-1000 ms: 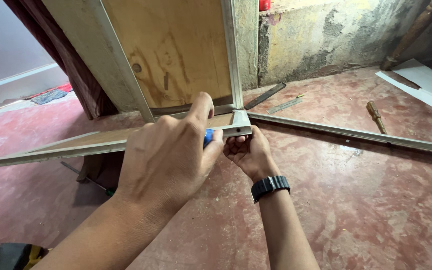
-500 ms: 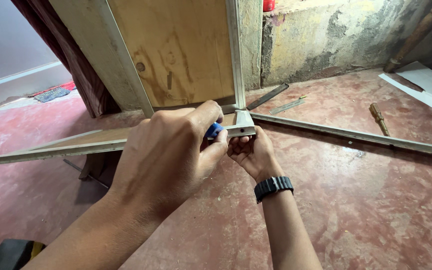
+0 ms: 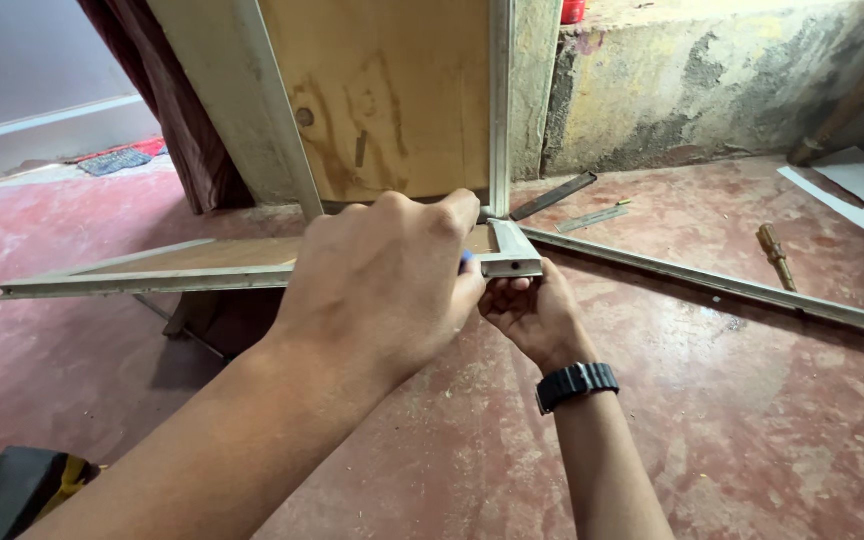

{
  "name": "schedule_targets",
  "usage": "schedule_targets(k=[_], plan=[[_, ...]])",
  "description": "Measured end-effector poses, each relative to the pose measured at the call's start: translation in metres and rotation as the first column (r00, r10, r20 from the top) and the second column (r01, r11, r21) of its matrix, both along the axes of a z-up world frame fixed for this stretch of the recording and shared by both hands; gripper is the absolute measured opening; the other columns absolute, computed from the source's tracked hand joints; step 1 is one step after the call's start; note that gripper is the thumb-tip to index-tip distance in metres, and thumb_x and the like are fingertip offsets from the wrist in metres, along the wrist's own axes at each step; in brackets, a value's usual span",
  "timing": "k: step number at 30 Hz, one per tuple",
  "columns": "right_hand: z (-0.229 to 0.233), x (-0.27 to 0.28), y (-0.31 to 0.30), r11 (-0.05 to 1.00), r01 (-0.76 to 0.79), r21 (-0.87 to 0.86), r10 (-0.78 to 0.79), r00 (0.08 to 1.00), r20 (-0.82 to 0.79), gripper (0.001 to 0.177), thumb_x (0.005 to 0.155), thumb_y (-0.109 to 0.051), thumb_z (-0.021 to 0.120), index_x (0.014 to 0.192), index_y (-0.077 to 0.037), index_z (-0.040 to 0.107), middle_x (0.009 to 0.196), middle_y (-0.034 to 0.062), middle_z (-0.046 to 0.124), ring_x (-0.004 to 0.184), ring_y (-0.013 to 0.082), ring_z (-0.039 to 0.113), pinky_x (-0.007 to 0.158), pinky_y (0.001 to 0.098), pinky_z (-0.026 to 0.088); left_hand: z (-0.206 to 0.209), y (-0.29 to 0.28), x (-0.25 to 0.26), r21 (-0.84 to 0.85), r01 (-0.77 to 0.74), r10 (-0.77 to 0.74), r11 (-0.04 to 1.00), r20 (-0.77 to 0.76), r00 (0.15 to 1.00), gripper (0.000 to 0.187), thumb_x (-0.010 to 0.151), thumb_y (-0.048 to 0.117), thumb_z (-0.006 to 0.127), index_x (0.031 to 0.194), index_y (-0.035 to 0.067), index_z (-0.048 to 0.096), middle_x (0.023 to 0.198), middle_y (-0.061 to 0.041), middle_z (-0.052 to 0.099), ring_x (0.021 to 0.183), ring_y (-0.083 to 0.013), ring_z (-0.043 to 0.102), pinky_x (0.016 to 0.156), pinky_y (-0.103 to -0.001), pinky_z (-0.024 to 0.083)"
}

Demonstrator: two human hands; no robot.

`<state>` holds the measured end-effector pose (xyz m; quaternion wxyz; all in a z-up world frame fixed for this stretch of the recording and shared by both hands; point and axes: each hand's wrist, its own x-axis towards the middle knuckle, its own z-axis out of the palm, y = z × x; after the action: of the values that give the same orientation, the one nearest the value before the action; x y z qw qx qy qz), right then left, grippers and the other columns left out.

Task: The person assembles a metal frame by aligning corner brackets and screwing them into place using a screwdriver. They work on the floor, attaching metal rails to a wooden board and securing the joints.

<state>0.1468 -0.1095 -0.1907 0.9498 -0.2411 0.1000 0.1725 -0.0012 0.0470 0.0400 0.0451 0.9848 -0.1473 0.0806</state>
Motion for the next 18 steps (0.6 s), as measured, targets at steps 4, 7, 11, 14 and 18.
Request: schedule_targets(k=[4,7,11,14,18], plan=[[-0.002,0.001,0.002,1.000,0.030,0.003,-0.030,0.999,-0.038,0.049,0.107,-0.039,0.045,0.065,-0.014,0.046,0.051,-0.0048,0.048,0.059,0.0126,0.056,0.073,0.0329,0.055,-0.007,0.003,0.001,0.208,-0.014,0.054,0.978,-0.187,0.981,0.020,0.103,0.015,0.056,0.119,0.003,0.061,0.076,-0.012,0.070,0.058,-0.0191,0.067,0.056,-0.035,0.059],[-0.007,0.004,0.001,1.000,0.023,-0.001,-0.023,1.000,0.000,0.045,0.107,-0.038,0.045,0.068,-0.016,0.049,0.054,-0.0061,0.051,0.058,0.0107,0.055,0.072,0.0306,0.053,-0.013,0.002,-0.002,0.253,0.067,-0.038,0.965,-0.117,0.992,0.024,0.098,0.004,0.058,0.120,-0.003,0.058,0.077,-0.014,0.071,0.063,-0.0212,0.071,0.060,-0.035,0.061],[-0.015,0.009,0.000,0.996,0.076,-0.048,-0.073,0.995,0.064,0.036,0.108,-0.033,0.042,0.085,-0.016,0.063,0.063,-0.0108,0.058,0.058,0.0020,0.054,0.065,0.0236,0.051,-0.015,0.001,-0.009,0.117,0.080,-0.067,0.990,-0.112,0.991,0.030,0.100,0.022,0.060,0.123,0.002,0.056,0.077,-0.012,0.072,0.073,-0.0235,0.074,0.066,-0.039,0.062],[-0.019,0.013,-0.002,0.997,0.049,-0.056,-0.041,0.989,0.140,0.032,0.108,-0.031,0.042,0.089,-0.016,0.064,0.065,-0.0105,0.060,0.058,0.0006,0.056,0.060,0.0212,0.051,-0.013,-0.006,-0.011,0.046,0.052,-0.047,0.998,-0.103,0.994,0.028,0.104,0.031,0.059,0.116,0.005,0.059,0.075,-0.011,0.071,0.074,-0.0244,0.075,0.068,-0.040,0.061],[-0.018,0.014,-0.003,0.992,0.104,-0.073,-0.100,0.993,0.063,0.029,0.110,-0.028,0.045,0.093,-0.014,0.065,0.068,-0.0108,0.062,0.058,-0.0016,0.056,0.061,0.0180,0.053,-0.010,-0.011,-0.010,0.084,0.024,-0.017,0.996,-0.083,0.996,0.024,0.104,0.027,0.058,0.116,0.006,0.059,0.076,-0.013,0.071,0.075,-0.0256,0.075,0.066,-0.041,0.062]])
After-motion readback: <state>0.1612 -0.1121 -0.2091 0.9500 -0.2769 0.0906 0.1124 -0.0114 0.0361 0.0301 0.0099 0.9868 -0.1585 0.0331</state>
